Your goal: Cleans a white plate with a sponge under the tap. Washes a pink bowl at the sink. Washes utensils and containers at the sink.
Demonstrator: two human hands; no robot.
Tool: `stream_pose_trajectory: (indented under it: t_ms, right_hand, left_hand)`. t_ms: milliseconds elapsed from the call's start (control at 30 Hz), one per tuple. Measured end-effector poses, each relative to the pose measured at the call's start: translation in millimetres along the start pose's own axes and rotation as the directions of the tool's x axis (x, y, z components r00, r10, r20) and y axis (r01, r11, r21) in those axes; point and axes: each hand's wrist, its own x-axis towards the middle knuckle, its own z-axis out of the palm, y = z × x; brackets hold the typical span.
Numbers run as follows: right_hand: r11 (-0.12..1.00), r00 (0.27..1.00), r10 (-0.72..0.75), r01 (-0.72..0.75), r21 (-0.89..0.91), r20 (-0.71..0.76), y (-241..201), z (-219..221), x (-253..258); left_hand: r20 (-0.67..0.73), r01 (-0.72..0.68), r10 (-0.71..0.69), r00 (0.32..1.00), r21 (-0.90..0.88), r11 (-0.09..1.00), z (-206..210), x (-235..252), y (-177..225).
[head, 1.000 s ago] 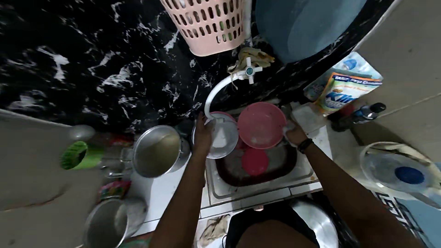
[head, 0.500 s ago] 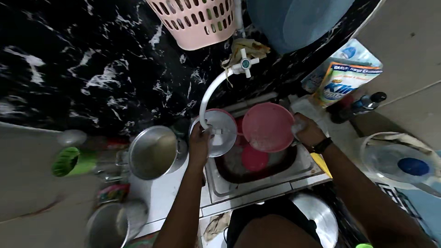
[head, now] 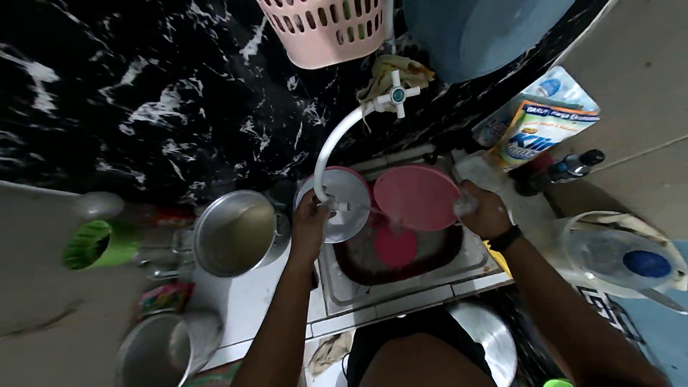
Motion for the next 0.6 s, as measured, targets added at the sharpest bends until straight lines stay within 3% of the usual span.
stream_pose_trajectory:
  t_ms: [200, 367, 500, 600]
  right_hand:
    - [0.983, 0.99, -0.139, 0.142, -0.117, 0.035, -7.3, -6.6, -8.3]
    - [0.981, 0.979, -0.01, 0.049, -0.189, 0.204, -15.1, -17.7, -10.2]
    - [0.957, 0.96, -0.076, 0.147, -0.252, 0.268, -27.0, -23.8, -6.0]
    - [0.942, 0.94, -0.039, 0.148, -0.302, 0.339, -49.1, -31.2, 1.4]
  left_hand:
    - [-0.006, -0.008, 0.008, 1.0, -0.028, 1.0, 0.1, -1.7, 1.8]
    - [-0.003, -0.016, 0.016, 1.0, 0.043, 0.999, 1.3, 0.2, 4.3]
    - [0.003, -0.039, 0.039, 0.999, 0.006, 0.999, 3.0, 1.0, -0.7]
    - [0.008, -0.048, 0.048, 0.999, 0.006, 0.999, 3.2, 1.3, -5.1]
